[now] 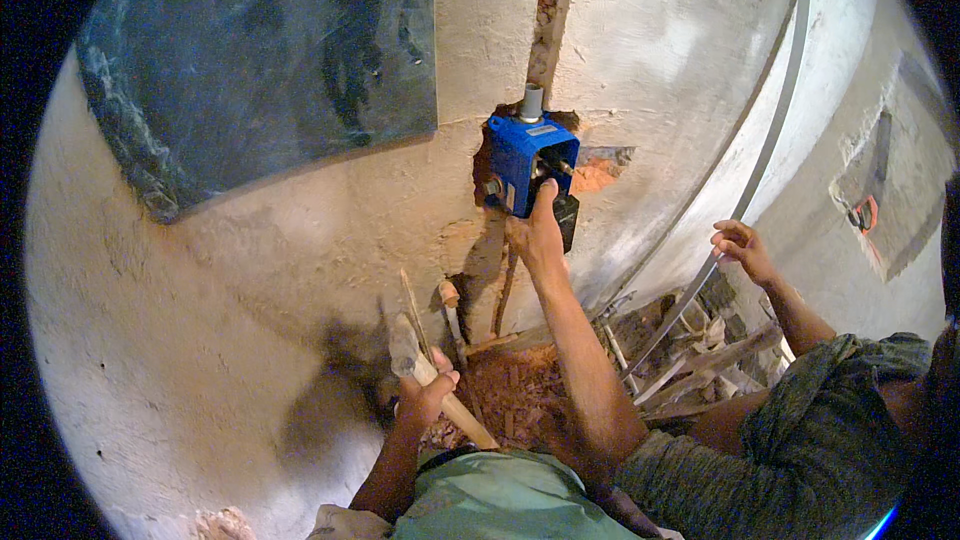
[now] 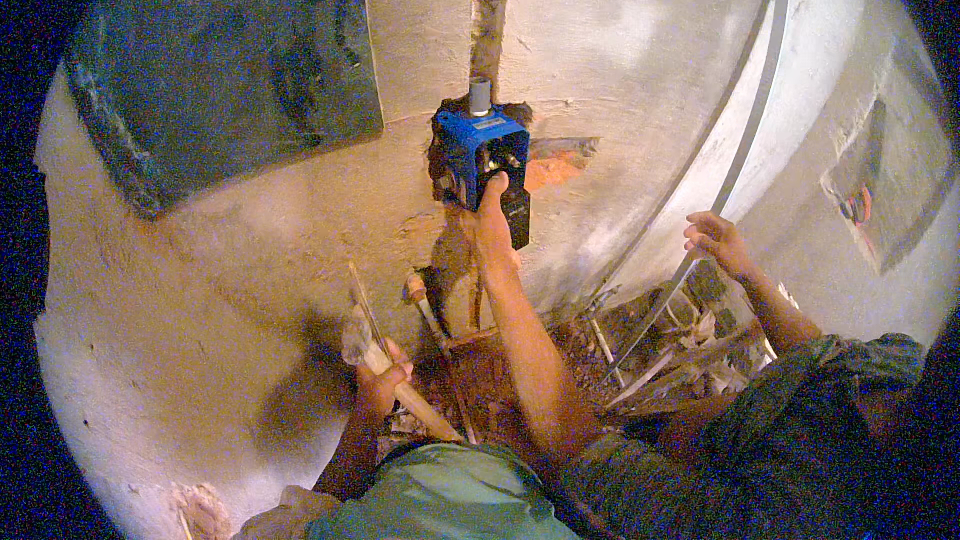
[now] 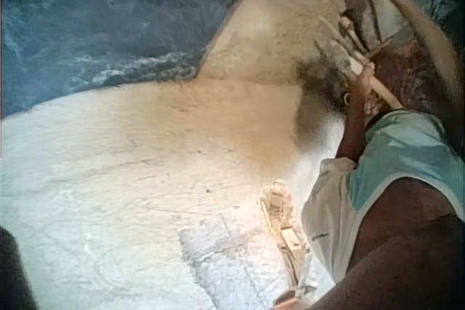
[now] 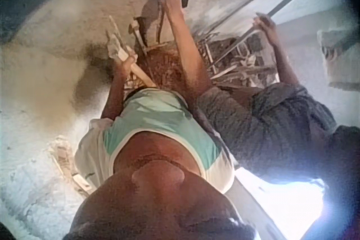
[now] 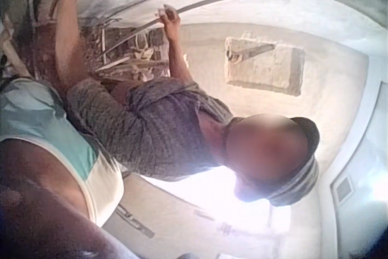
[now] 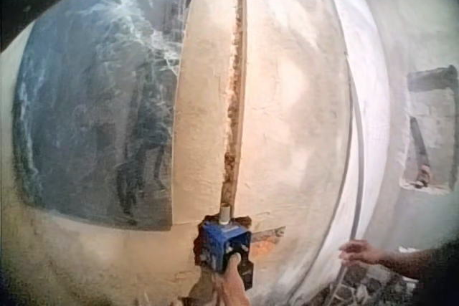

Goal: The person places a blue electrical box into a pre-cut channel in a concrete wall, removes it to chip away more material using a hammer and chisel, and then checks the fit of the box again.

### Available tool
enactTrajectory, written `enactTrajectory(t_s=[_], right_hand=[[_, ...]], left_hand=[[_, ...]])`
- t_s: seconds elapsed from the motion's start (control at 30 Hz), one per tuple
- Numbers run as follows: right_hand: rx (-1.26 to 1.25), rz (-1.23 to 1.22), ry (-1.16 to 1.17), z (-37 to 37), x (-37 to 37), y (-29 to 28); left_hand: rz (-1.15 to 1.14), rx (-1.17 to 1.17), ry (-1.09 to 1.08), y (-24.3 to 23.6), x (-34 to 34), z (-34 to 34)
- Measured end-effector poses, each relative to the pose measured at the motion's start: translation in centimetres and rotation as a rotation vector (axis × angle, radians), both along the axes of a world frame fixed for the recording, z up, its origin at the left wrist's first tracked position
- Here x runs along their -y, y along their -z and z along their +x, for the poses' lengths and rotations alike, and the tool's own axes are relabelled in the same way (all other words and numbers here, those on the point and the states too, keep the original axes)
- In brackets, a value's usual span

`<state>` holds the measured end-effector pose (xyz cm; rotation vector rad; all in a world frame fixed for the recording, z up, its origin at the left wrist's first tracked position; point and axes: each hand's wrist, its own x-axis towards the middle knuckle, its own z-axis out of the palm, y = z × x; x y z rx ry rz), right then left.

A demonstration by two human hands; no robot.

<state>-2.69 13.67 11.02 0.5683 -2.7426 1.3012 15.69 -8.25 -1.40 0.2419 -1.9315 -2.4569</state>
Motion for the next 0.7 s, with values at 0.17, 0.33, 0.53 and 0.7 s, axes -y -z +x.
enactTrajectory(t_s=[0.17, 0.33, 0.53, 0.7], right_hand=[[0.056, -0.048, 0.006, 2.9, -10.6, -2.8], [0.204, -0.11, 0.021, 4.8, -22.9, -3.2], [0.346, -0.267, -0.004, 6.1, -31.9, -2.6], [0.617, -0.378, -0.12, 4.5, -28.7, -3.6]], left_hand=[[0.009, -0.058, 0.027, -0.1, -0.6, -0.6], [-0.012, -0.037, -0.001, -1.3, 0.0, -0.3], [0.036, -0.082, 0.03, -1.5, -0.1, -0.9], [0.008, -0.087, -0.009, -0.9, 0.6, -0.9]])
